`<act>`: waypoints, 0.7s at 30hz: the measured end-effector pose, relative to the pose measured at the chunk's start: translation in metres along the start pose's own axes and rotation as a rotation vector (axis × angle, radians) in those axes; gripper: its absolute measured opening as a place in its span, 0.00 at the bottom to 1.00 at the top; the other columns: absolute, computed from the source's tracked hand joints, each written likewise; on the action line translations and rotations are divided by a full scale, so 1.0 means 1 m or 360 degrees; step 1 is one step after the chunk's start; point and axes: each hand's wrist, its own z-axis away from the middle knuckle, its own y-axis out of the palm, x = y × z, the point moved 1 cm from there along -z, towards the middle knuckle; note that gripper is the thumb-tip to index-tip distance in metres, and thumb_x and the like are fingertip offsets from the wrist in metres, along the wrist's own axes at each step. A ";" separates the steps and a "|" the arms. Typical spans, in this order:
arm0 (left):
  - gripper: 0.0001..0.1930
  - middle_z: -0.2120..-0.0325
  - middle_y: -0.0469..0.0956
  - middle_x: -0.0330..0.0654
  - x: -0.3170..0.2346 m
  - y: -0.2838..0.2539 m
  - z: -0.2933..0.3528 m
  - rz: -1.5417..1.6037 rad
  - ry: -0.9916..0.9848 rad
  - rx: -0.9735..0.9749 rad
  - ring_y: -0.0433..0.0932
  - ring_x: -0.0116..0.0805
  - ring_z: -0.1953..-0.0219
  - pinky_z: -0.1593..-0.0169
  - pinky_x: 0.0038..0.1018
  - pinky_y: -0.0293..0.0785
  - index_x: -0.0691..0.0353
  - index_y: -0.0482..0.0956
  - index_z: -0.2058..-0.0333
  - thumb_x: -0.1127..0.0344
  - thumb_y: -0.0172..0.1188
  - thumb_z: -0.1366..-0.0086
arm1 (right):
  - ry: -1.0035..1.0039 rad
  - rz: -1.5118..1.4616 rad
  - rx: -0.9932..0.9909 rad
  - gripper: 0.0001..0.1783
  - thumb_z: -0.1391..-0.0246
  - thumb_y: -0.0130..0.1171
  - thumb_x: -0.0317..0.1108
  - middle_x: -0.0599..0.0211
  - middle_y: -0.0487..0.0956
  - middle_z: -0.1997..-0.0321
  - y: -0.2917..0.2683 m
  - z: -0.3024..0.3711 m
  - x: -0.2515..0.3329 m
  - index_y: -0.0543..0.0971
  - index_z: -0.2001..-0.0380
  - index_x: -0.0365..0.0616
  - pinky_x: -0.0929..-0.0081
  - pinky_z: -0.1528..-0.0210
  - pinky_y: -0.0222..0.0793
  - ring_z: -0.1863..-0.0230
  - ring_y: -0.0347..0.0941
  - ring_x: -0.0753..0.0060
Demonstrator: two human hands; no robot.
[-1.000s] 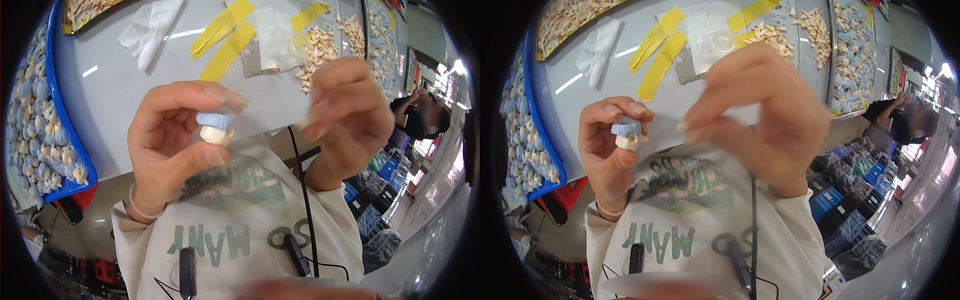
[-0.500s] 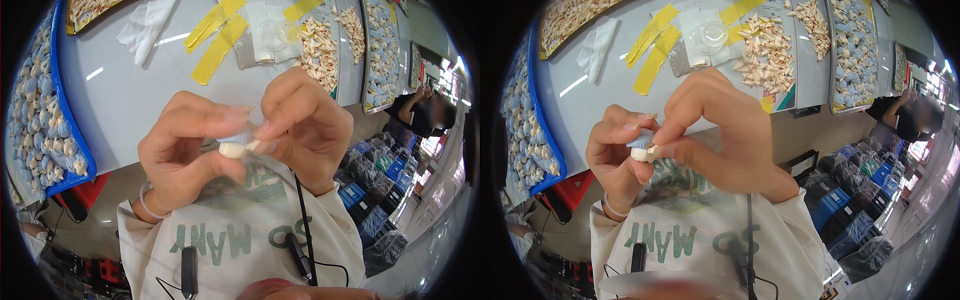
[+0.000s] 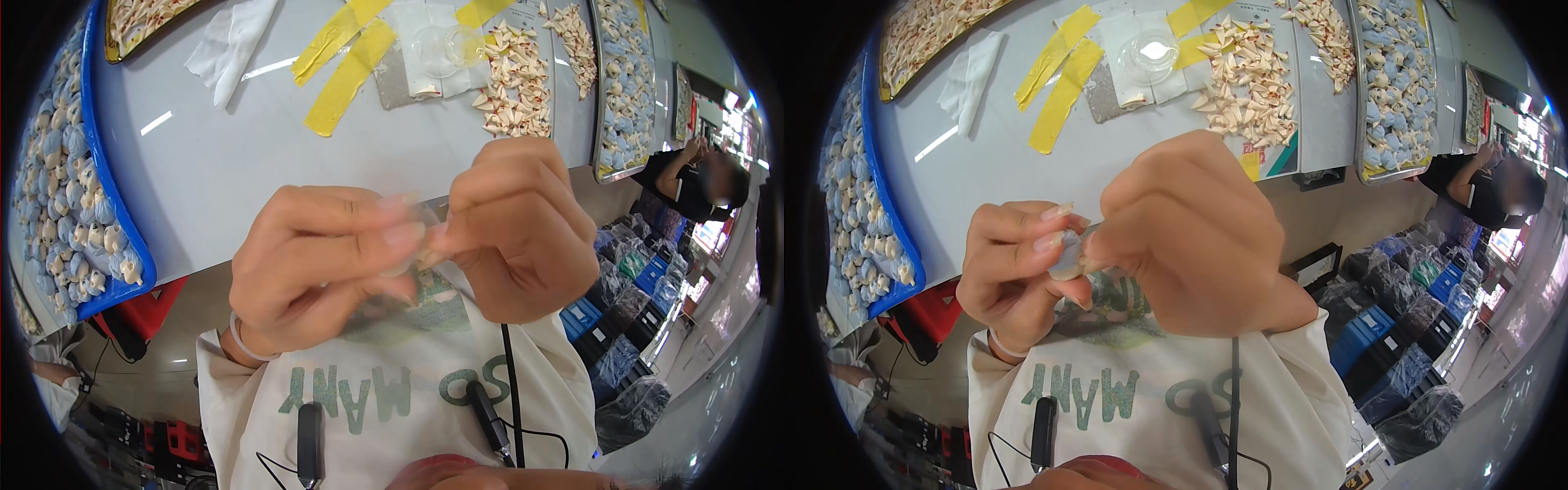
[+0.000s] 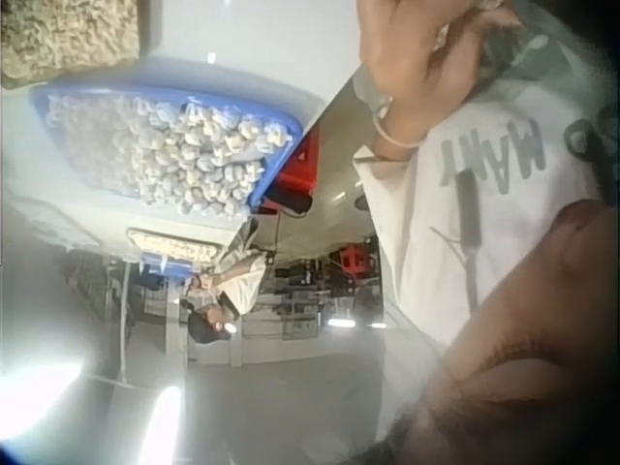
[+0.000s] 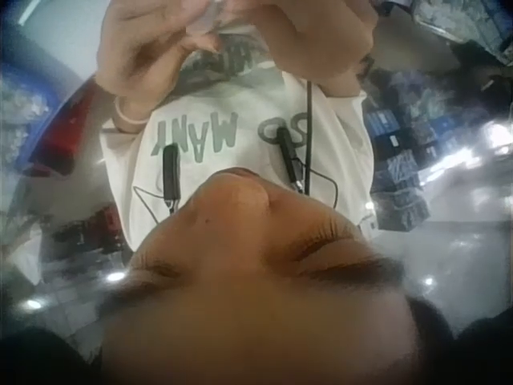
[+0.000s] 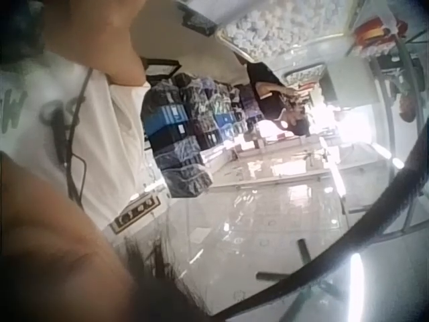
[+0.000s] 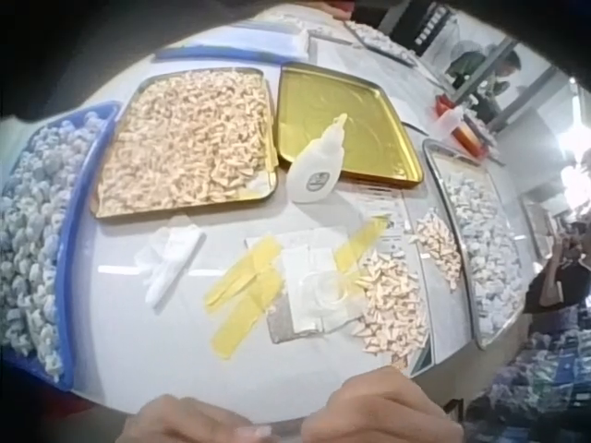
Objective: The person assembles small toy components by hand, attaching toy hair pieces to toy heads using glue from a bottle, then placing the assembled figurines into an assembly tray.
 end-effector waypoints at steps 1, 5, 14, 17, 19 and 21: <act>0.17 0.65 0.72 0.48 -0.001 0.000 0.000 -0.0086 0.0047 0.0018 0.75 0.35 0.67 0.69 0.21 0.72 0.66 0.76 0.66 0.77 0.66 0.59 | 0.0001 -0.0002 0.0000 0.10 0.73 0.62 0.19 0.66 0.71 0.80 -0.001 0.001 0.000 0.74 0.82 0.40 0.79 0.77 0.56 0.78 0.61 0.72; 0.19 0.66 0.72 0.48 -0.003 0.002 -0.002 -0.0186 0.0115 0.0052 0.75 0.34 0.68 0.69 0.21 0.73 0.65 0.76 0.66 0.71 0.67 0.61 | 0.0119 -0.0121 0.0081 0.10 0.68 0.63 0.20 0.67 0.71 0.77 -0.003 0.002 -0.001 0.73 0.78 0.42 0.79 0.74 0.57 0.77 0.62 0.72; 0.18 0.68 0.75 0.47 0.002 0.004 -0.004 0.0183 -0.0145 0.0005 0.74 0.31 0.70 0.68 0.21 0.70 0.68 0.76 0.67 0.74 0.67 0.60 | 0.0231 -0.0333 -0.0082 0.11 0.81 0.64 0.24 0.70 0.71 0.81 0.002 0.001 -0.008 0.74 0.86 0.43 0.82 0.78 0.58 0.77 0.65 0.73; 0.18 0.69 0.77 0.47 0.002 0.004 -0.004 0.0300 -0.0328 -0.0006 0.73 0.30 0.71 0.68 0.20 0.68 0.69 0.77 0.67 0.72 0.68 0.61 | 0.0187 -0.0411 -0.0103 0.09 0.75 0.64 0.24 0.70 0.72 0.81 0.001 0.000 -0.012 0.74 0.85 0.43 0.79 0.77 0.59 0.78 0.65 0.72; 0.18 0.69 0.77 0.46 0.001 0.004 -0.004 0.0277 -0.0344 0.0002 0.73 0.29 0.70 0.68 0.20 0.67 0.69 0.77 0.68 0.72 0.68 0.62 | 0.0085 -0.0409 -0.0054 0.08 0.69 0.63 0.24 0.69 0.72 0.81 -0.001 0.000 -0.014 0.74 0.83 0.43 0.77 0.76 0.60 0.79 0.65 0.72; 0.19 0.68 0.77 0.46 0.001 0.006 -0.004 0.0256 -0.0360 0.0013 0.73 0.29 0.70 0.68 0.20 0.67 0.69 0.77 0.68 0.72 0.68 0.62 | 0.0021 -0.0298 -0.0055 0.07 0.70 0.63 0.24 0.69 0.73 0.81 -0.002 0.001 -0.015 0.74 0.83 0.43 0.76 0.76 0.60 0.80 0.66 0.72</act>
